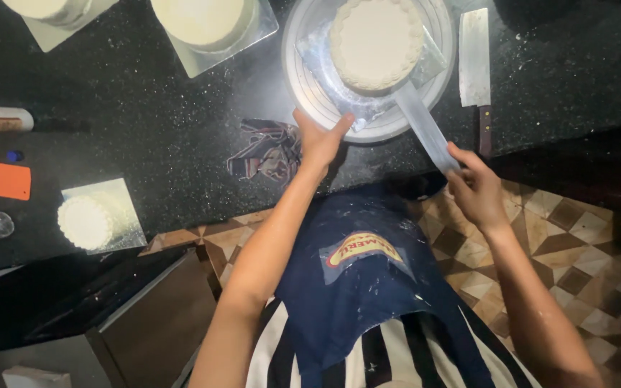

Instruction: The person smooths the sides of round cakes using a metal spatula and a rotating stand. They wipe the spatula with a cloth between cakes and handle multiple cakes one at a time, placing them on square boards.

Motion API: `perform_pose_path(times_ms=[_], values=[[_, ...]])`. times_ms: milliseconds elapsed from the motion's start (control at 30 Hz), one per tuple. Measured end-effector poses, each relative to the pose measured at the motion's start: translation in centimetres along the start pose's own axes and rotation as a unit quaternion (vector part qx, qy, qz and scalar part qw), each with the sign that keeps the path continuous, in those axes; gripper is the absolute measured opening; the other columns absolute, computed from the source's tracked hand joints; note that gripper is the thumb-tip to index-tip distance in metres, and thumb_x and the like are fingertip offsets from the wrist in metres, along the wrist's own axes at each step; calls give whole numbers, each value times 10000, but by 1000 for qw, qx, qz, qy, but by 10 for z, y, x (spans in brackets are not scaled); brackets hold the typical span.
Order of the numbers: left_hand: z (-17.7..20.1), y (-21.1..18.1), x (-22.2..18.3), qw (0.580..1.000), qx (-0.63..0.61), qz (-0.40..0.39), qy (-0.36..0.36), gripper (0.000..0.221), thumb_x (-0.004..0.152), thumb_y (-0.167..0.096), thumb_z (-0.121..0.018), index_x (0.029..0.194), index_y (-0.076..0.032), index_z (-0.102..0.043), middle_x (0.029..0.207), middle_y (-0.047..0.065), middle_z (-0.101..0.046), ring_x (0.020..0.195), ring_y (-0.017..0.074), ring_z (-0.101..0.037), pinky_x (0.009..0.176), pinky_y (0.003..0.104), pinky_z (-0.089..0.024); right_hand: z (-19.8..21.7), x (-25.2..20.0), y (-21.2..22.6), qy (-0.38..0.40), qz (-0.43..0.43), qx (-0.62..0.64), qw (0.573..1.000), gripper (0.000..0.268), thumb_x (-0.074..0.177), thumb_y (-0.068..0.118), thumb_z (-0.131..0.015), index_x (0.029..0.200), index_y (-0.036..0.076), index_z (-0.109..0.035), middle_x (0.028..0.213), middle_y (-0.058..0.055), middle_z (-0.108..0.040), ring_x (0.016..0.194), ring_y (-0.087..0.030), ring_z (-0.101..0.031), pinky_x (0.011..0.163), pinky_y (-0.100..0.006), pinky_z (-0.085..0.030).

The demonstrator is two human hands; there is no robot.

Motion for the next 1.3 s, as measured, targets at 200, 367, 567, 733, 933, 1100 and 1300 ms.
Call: perform_pose_path(times_ms=[200,367,567,733,933,1100,1300], values=[[1,-1,1,999,15,-35,-6,893,758,-171,-895,1382,35,-290,1329,202,-494,1256,286,-527,1082,381,-433,-27,56,9,33,-4,51,998,437,1019,79,-622,1452,81,-556,698,47,-543,589,-22,-449,514,-206,-349],[1,-5,3,1000,12,-26,-10,888,756,-169,-888,1380,38,-291,1322,205,-490,1251,291,-538,1070,383,-458,-37,78,-3,49,-31,76,995,273,1013,106,-631,1259,55,-523,659,15,-563,538,-41,-471,476,-221,-350],[2,-1,6,998,32,-46,-14,943,754,-145,-902,1413,44,-255,1331,205,-478,1262,301,-528,1075,391,-448,-45,80,-7,41,23,143,989,214,1043,84,-657,1164,48,-483,708,1,-591,589,-45,-512,512,-213,-369],[5,-2,8,996,7,-88,-7,946,752,-150,-909,1430,44,-279,1347,219,-509,1264,310,-547,1085,397,-467,-45,78,16,25,51,134,989,180,1081,62,-670,1147,29,-506,739,-6,-608,618,-48,-519,548,-218,-371],[6,-6,11,999,25,-28,17,960,733,-219,-900,1412,34,-271,1312,205,-576,1222,294,-610,1056,383,-497,-55,80,13,-1,52,122,991,208,1075,48,-687,1135,39,-489,720,1,-591,587,-44,-490,522,-225,-340],[8,-10,12,998,16,-68,13,975,715,-207,-924,1399,47,-278,1306,237,-561,1218,316,-590,1045,399,-482,-78,69,18,-52,53,115,991,230,1066,52,-697,1144,44,-481,703,3,-584,572,-49,-492,508,-230,-344],[11,7,12,997,-31,-70,26,902,747,-179,-921,1398,37,-336,1297,245,-599,1214,321,-617,1037,405,-505,-114,47,73,-80,55,106,990,238,1068,69,-694,1172,56,-480,694,-6,-589,548,-62,-500,485,-231,-348]])
Point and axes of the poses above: each hand's wrist, its own x-axis towards the middle knuckle, its own z-axis out of the back of the hand, y = z × x, the point moved 10 cm from there along x, towards the middle knuckle
